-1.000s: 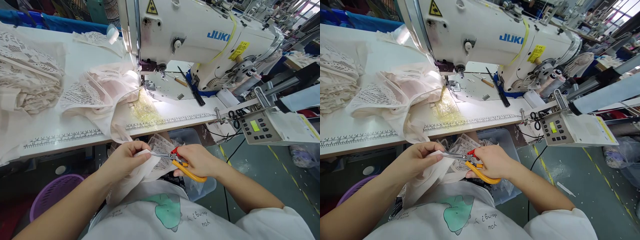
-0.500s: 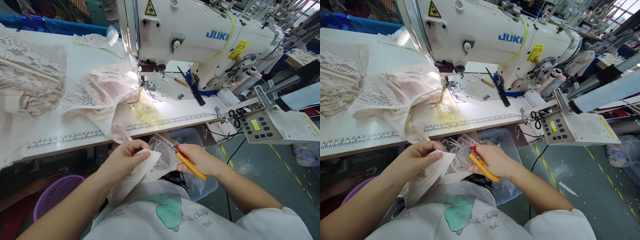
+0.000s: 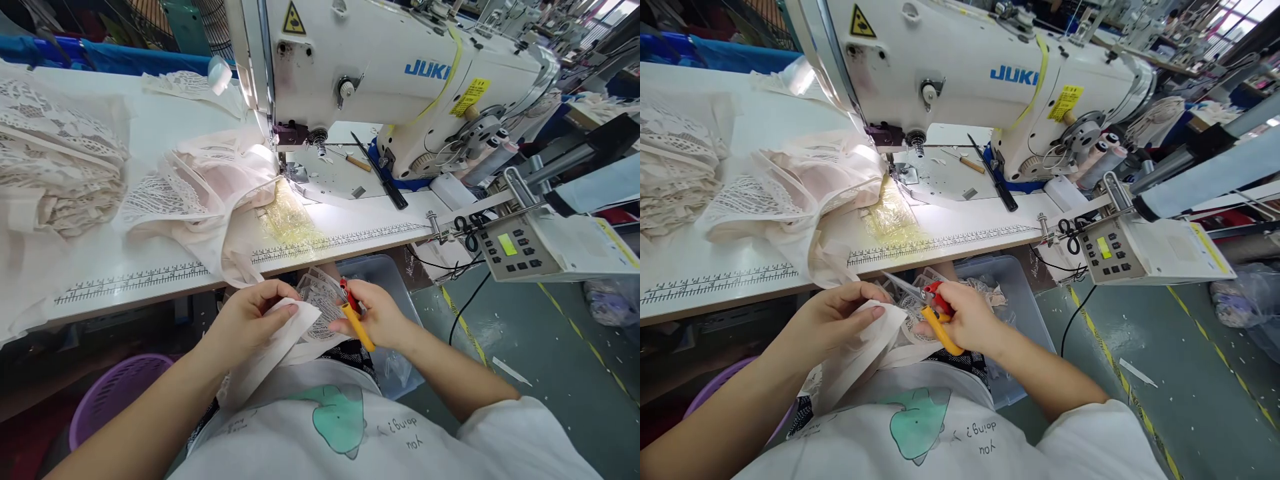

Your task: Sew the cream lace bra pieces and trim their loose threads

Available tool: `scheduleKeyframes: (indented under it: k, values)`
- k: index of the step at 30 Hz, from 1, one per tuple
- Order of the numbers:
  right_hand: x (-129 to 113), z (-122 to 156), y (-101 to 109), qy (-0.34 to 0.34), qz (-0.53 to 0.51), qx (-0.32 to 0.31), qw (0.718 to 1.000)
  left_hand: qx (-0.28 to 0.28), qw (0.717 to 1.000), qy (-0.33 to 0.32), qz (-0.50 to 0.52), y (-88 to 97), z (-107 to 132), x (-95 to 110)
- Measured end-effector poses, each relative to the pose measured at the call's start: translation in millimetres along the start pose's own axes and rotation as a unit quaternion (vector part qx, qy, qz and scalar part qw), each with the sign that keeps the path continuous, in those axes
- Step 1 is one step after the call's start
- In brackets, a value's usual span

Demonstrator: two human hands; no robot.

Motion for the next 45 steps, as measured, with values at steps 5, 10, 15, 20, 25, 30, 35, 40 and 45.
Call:
scheduleKeyframes:
  k: [5,10,15,20,25,30,35,40,45]
  values:
    - [-18.1,-2.8,-14.4,0.019,-0.083,0.095,0.992,0.022,0.998,-0.065,-0.002,0.3,0.6,4.0]
    - [-22.2,-8.6,-22.8,0.027,-0.060,0.132,0.989,0.022,1.000,0.000,-0.007,1.2,2.2,-5.6]
    - [-15.2,-10.8,-21.7,0.010,-0.027,0.115,0.993,-0.033,0.999,0.020,0.008,-3.4,0.5,-12.8]
    - [-13.1,-8.4,-21.3,0.009,-0.020,0.089,0.996,-0.033,0.999,0.002,0.002,-4.8,-5.5,-19.5]
    - [-7.4,-8.6,-25.2,-0.055,-0.140,0.026,0.988,-0.070,0.996,-0.046,-0.024,-11.0,-12.5,-15.8]
    - [0.3,-7.1,-26.4,-0.098,-0.181,-0.075,0.976,-0.139,0.989,-0.046,-0.021,-22.5,-16.4,-16.3]
    - [11.7,0.6,-16.6,-0.044,0.040,-0.185,0.981,-0.146,0.987,-0.028,-0.053,-25.7,-18.0,-18.5]
    - [21.3,13.9,-4.0,-0.049,0.214,-0.262,0.940,-0.146,0.987,-0.023,-0.060,-26.1,-21.0,-19.7]
    - [20.9,20.7,6.2,-0.076,0.272,-0.263,0.923,-0.144,0.987,-0.037,-0.068,-26.9,-24.4,-18.3]
Point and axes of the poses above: each hand's wrist, its own z-axis away from the middle knuckle, its own y-axis out of the back of the hand, x = y × z, the point moved 6 cm from there along -z, towards the middle knuckle
